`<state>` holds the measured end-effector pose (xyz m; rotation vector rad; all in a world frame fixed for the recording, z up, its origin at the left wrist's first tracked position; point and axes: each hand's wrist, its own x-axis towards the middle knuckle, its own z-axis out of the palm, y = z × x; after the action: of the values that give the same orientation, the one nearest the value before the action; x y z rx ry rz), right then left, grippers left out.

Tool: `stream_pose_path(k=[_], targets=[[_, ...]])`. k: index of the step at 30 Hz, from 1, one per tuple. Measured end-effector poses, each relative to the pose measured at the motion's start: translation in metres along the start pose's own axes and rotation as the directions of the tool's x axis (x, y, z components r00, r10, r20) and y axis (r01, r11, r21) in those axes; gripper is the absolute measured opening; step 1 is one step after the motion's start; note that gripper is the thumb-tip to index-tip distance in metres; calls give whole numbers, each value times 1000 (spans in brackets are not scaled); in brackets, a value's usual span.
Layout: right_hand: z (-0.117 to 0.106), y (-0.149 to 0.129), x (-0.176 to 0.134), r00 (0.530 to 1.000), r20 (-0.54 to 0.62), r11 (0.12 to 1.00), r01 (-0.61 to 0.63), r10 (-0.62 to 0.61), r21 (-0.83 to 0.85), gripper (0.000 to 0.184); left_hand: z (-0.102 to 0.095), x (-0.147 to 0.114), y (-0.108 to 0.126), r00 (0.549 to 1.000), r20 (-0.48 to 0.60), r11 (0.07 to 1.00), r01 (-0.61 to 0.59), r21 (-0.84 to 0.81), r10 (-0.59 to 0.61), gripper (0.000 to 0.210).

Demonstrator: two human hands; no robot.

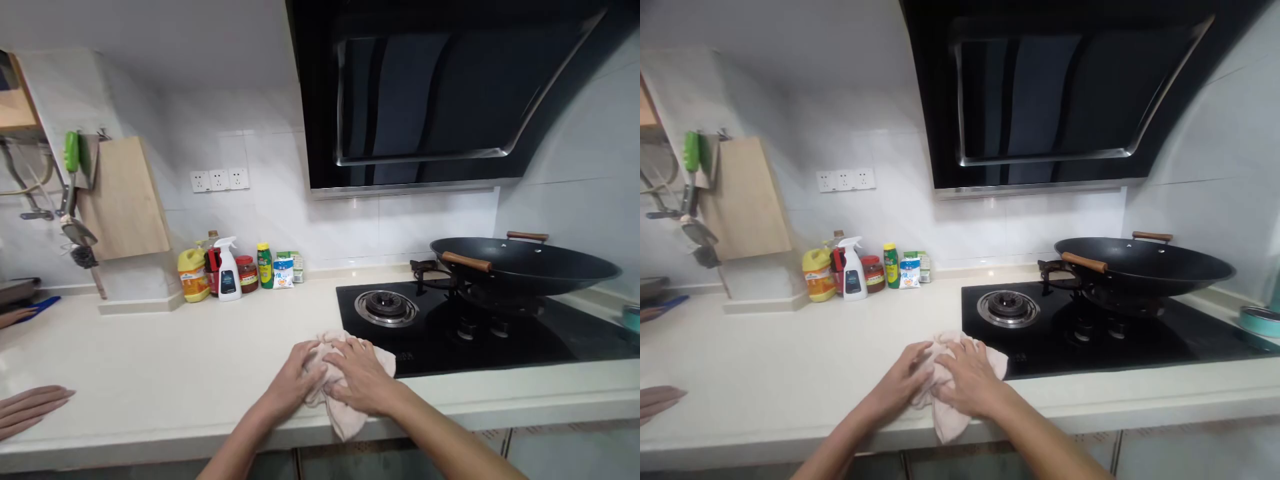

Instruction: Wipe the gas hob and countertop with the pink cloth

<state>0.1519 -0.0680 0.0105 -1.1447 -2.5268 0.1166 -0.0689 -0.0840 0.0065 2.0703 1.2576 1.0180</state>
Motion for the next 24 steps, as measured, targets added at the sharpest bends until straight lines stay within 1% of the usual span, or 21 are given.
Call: stream_pose_path(k=[2,4,5,7,8,10,12,13,15,16,18,19,21,23,24], targets=[[3,0,6,1000,-31,999,-6,5,-38,45,-16,-7,-15,998,-55,982,46,182,-37,48],[0,4,9,999,-39,998,7,-9,-56,38,-28,-15,-30,993,-103,919,99,382,-64,44],[-2,7,9,999,-45,998,19,-22,-59,36,-32,-19,-37,990,-118,881,123,458,-77,41],[-6,17,9,997,-71,998,31,-35,-51,32,-36,-25,-46,987,-130,823,152,547,-96,39],[-8,26,8,996,-88,999,16,-19,-45,31,-36,-27,-49,987,-128,808,156,568,-101,39],[-13,51,0,990,-125,996,-77,71,-43,31,-35,-30,-51,988,-121,791,151,592,-98,39],[-20,89,-16,963,-171,973,-224,210,-64,34,-32,-31,-49,989,-119,775,145,615,-91,39],[-25,111,-28,935,-203,947,-312,290,-84,37,-31,-31,-47,989,-117,767,141,625,-87,39],[-35,153,-55,865,-272,878,-464,421,-117,44,-29,-31,-42,992,-106,756,126,642,-75,38],[-39,171,-68,848,-276,856,-500,454,-130,46,-28,-31,-39,993,-100,750,117,651,-68,37],[-44,191,-89,842,-264,839,-519,470,-163,45,-26,-31,-36,995,-87,737,98,669,-53,37],[-45,193,-94,838,-258,828,-531,481,-181,45,-25,-31,-35,995,-87,729,93,678,-46,37],[-44,183,-92,819,-260,800,-564,511,-203,47,-23,-31,-35,995,-90,718,86,691,-32,38],[-38,159,-77,800,-264,782,-591,539,-196,55,-22,-31,-36,995,-92,718,82,692,-25,40],[-34,144,-66,811,-243,796,-577,532,-181,59,-22,-31,-36,996,-91,721,82,688,-26,42]])
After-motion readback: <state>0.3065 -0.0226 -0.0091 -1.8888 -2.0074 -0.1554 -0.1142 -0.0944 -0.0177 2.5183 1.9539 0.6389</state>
